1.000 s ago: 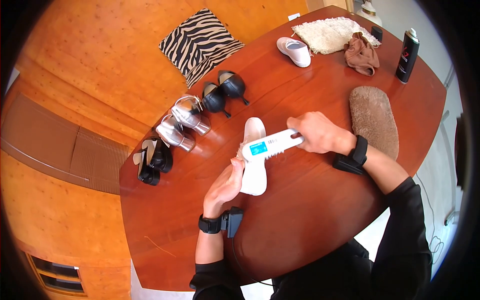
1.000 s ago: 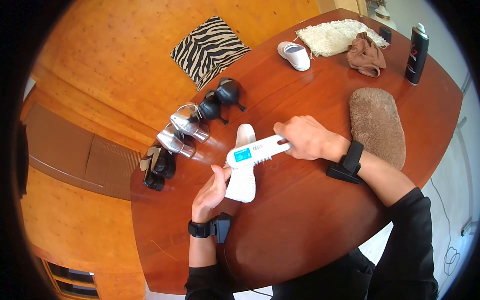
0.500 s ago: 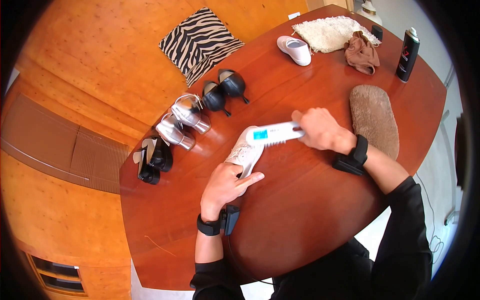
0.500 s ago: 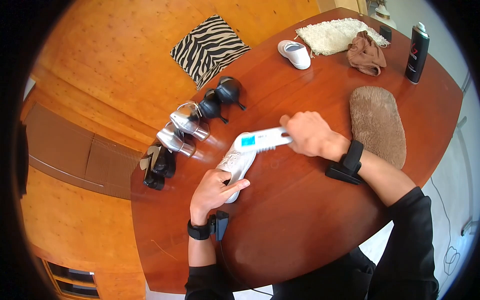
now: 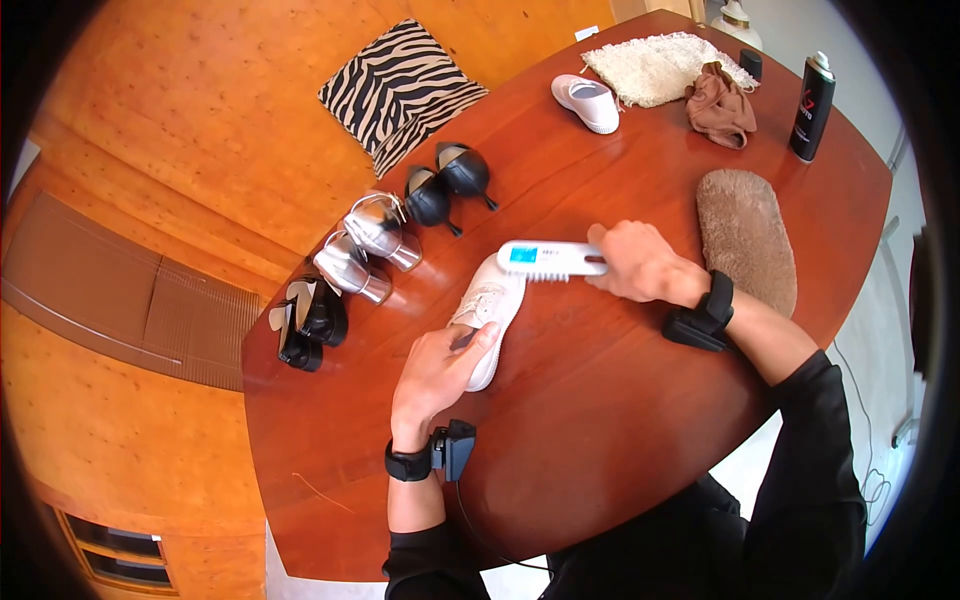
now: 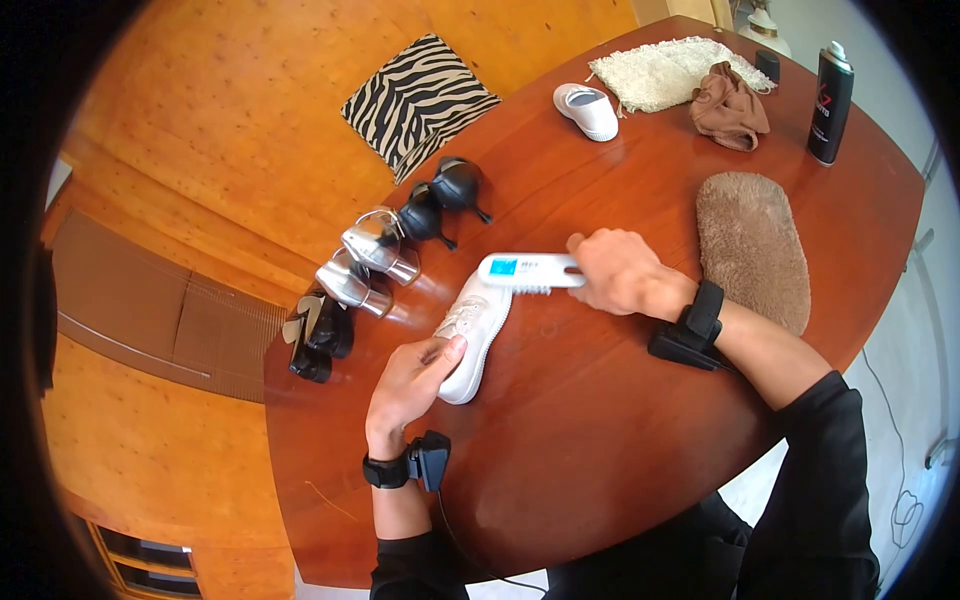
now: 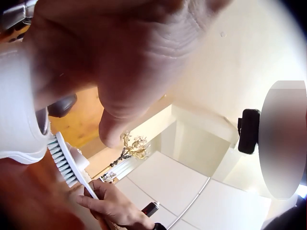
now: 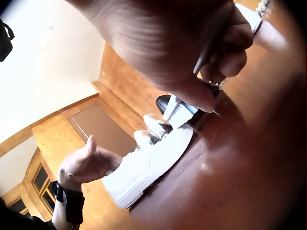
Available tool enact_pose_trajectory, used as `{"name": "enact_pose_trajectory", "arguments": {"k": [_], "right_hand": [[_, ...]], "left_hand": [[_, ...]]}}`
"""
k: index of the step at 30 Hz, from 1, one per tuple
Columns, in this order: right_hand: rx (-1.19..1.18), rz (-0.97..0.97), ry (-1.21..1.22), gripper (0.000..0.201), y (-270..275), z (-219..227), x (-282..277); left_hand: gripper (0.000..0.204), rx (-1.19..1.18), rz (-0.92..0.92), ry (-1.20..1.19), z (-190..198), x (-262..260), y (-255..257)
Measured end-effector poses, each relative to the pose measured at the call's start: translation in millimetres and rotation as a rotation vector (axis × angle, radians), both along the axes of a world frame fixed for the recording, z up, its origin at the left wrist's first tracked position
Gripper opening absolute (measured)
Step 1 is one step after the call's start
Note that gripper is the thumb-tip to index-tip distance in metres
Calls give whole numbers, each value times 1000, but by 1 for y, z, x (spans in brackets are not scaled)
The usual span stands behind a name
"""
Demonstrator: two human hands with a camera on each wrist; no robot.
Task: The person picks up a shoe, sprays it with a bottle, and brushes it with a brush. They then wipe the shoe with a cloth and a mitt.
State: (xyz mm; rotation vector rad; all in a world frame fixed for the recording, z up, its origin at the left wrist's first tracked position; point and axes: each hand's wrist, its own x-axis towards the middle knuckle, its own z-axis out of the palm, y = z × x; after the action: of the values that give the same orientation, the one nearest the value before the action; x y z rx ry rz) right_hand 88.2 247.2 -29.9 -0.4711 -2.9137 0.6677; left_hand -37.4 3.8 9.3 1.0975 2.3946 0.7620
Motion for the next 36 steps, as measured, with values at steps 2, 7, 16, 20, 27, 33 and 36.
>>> {"name": "enact_pose_trajectory", "arguments": {"k": [2,7,16,20,27,33,36], "right_hand": [[-20,169,19,29,-4,-1,2],[30,-1,22,30,0,-2,0],[19,-28,19,31,-2,-1,-1],[3,70,0,29,-7,7,5],[0,-93,-31,25,-9,12,2],[23,-23,18,31,-11,4,0],[18,-82,20,30,-3,2,0]], "left_hand": [[54,38,13,-71,-5,-3,0],[51,77,40,-159,-4,-7,-1],[39,34,-223,-85,3,-7,-3],[42,-75,-208,-2,5,-5,0],[51,109,52,-32,0,5,1],[49,-80,8,-36,8,6,5],[48,-93,-114,30,8,13,8]]}}
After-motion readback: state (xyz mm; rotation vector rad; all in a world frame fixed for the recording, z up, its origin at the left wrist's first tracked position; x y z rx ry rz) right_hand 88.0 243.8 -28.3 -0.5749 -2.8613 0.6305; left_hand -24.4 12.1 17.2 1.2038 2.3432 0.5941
